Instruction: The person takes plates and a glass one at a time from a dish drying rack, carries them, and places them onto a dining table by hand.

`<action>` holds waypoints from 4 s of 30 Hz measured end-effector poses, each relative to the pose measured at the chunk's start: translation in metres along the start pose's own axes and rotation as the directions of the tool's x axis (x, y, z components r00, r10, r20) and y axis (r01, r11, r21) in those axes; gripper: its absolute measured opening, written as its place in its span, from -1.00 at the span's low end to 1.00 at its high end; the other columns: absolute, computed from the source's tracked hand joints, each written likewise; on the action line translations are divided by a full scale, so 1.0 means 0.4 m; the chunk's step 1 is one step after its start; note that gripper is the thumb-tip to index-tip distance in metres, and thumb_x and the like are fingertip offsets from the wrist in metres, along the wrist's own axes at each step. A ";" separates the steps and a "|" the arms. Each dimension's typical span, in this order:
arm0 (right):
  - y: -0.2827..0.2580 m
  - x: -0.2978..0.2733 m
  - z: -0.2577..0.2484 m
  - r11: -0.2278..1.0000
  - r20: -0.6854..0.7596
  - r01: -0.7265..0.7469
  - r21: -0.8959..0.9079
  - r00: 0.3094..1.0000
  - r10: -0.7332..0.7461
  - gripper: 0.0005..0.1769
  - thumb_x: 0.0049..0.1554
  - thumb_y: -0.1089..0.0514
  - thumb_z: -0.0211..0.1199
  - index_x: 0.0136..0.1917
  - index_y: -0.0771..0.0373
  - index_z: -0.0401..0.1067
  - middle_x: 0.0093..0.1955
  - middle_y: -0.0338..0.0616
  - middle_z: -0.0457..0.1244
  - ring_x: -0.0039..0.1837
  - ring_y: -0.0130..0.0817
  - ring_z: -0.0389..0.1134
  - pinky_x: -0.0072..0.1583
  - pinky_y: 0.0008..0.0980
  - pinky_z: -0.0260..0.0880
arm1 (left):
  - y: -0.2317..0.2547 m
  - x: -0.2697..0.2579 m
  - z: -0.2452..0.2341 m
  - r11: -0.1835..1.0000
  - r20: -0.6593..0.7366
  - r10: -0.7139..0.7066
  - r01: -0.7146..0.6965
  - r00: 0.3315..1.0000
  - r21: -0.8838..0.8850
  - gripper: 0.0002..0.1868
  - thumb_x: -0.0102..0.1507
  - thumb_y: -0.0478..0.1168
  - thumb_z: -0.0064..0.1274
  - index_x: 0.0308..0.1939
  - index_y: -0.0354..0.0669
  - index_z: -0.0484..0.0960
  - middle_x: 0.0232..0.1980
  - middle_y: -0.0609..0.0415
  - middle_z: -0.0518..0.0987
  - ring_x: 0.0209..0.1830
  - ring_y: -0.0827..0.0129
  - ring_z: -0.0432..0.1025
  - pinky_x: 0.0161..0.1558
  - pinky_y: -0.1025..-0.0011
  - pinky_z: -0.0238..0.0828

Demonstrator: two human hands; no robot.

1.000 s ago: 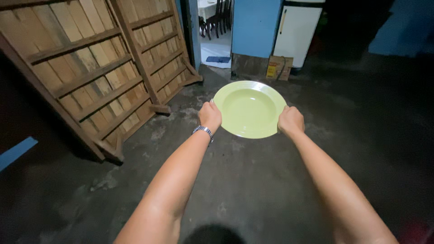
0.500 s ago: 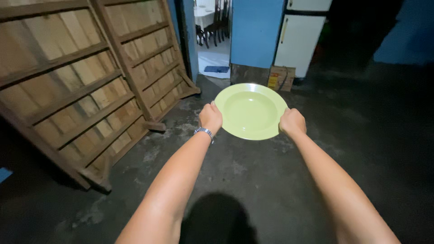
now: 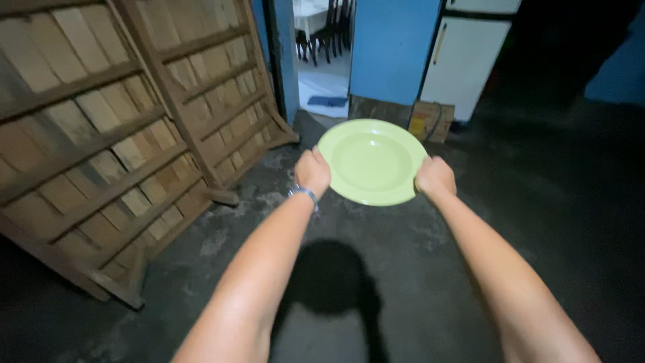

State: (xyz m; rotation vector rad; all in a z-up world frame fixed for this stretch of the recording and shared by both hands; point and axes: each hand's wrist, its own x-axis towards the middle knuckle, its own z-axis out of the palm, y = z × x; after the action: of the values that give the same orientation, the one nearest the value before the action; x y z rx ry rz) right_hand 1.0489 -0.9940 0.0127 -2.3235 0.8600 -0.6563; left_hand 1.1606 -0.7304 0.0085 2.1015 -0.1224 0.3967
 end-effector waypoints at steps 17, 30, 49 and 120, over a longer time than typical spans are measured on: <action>-0.144 0.581 0.295 1.000 0.036 0.014 -0.017 0.999 -0.014 -0.40 0.33 -0.14 -0.17 0.22 0.39 0.44 0.27 0.33 0.29 0.31 0.24 0.31 0.30 0.08 0.28 | -0.018 0.589 0.311 0.999 0.012 0.033 -0.033 0.999 -0.011 -0.39 0.46 0.15 -0.39 -0.05 -0.31 0.60 0.03 -0.42 0.59 0.12 -0.30 0.44 0.15 -0.04 0.36; -0.336 1.007 0.507 0.995 0.079 -0.064 -0.082 0.994 0.071 -0.38 0.35 -0.16 -0.17 0.24 0.36 0.47 0.28 0.30 0.30 0.33 0.20 0.32 0.32 0.07 0.31 | -0.035 1.061 0.514 0.998 0.006 -0.028 0.028 1.000 0.059 -0.39 0.43 0.15 -0.40 -0.04 -0.29 0.60 0.02 -0.40 0.60 0.10 -0.27 0.47 0.15 -0.04 0.37; -0.480 1.819 0.907 0.996 0.092 0.085 -0.036 0.992 -0.082 -0.37 0.35 -0.15 -0.17 0.20 0.40 0.49 0.28 0.39 0.28 0.35 0.29 0.29 0.37 0.09 0.25 | -0.035 1.739 0.887 1.000 -0.081 -0.023 0.025 0.996 0.017 -0.34 0.41 0.16 -0.40 -0.05 -0.38 0.62 0.02 -0.52 0.56 0.15 -0.35 0.43 0.20 -0.05 0.33; -1.072 4.385 2.496 0.996 0.197 0.058 -0.071 0.979 -0.043 -0.55 0.27 -0.07 0.02 0.18 0.32 0.44 0.14 0.20 0.37 0.12 0.03 0.45 0.09 0.00 0.47 | -0.397 4.356 2.308 0.968 -0.088 -0.172 0.185 0.981 0.170 -0.31 0.47 0.29 -0.32 -0.04 -0.28 0.64 -0.02 -0.34 0.64 0.01 -0.20 0.55 0.06 -0.03 0.47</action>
State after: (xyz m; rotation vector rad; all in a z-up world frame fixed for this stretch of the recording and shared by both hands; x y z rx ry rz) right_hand 3.0175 -1.6124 0.0035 -2.4363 0.7498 -0.4131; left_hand 3.0548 -1.3013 0.0013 2.2487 0.1503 0.3863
